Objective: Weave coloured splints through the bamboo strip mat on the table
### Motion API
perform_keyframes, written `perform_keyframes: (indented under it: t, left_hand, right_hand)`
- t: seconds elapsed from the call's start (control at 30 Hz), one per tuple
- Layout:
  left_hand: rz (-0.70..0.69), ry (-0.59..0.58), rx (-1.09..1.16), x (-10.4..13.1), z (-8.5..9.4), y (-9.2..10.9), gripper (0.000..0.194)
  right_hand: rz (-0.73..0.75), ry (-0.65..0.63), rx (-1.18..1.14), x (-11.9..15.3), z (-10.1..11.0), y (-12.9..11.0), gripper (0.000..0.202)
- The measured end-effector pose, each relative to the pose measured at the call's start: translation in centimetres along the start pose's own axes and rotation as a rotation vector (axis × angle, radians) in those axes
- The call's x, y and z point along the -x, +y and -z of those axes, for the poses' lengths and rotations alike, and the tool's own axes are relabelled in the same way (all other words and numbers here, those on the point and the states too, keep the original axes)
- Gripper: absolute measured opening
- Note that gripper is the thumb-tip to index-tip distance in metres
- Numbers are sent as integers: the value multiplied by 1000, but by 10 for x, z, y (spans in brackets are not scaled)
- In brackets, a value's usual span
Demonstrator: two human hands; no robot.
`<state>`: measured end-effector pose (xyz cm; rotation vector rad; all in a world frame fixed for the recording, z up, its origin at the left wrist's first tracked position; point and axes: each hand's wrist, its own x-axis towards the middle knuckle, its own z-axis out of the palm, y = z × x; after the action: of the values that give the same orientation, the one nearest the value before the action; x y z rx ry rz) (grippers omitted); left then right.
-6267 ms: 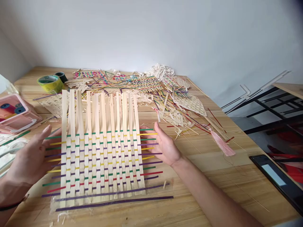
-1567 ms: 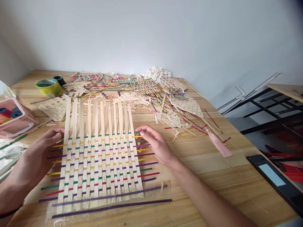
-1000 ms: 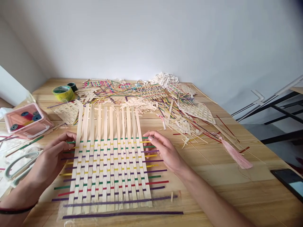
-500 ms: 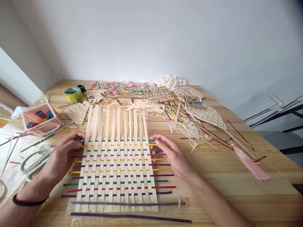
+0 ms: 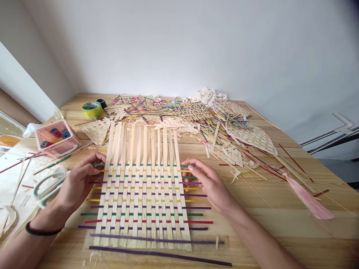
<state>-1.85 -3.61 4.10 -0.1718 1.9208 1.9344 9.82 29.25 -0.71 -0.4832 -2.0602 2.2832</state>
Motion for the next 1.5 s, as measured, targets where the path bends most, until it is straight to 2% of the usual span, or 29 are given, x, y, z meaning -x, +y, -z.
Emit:
perform_keyframes:
  t: [0.2, 0.47, 0.7, 1.03, 1.2, 1.5]
  left_hand:
    - [-25, -9, 1, 0, 2, -1, 30]
    - [-97, -41, -60, -6, 12, -13, 26]
    - [-72, -93, -82, -3, 9, -8, 30]
    - [-74, -67, -83, -8, 12, -12, 34]
    - [-60, -64, -76, -8, 8, -9, 32]
    - [-61, -62, -85, -9, 15, -13, 31]
  right_hand:
    - [-12, -5, -5, 0, 0, -2, 47]
    - [-4, -7, 5, -1, 0, 0, 45]
    - [23, -29, 47, -2, 2, 3, 45]
    - [26, -86, 14, -3, 2, 3, 48]
    - [17, -77, 17, -4, 3, 4, 50]
    - [10, -82, 23, -4, 4, 4, 53]
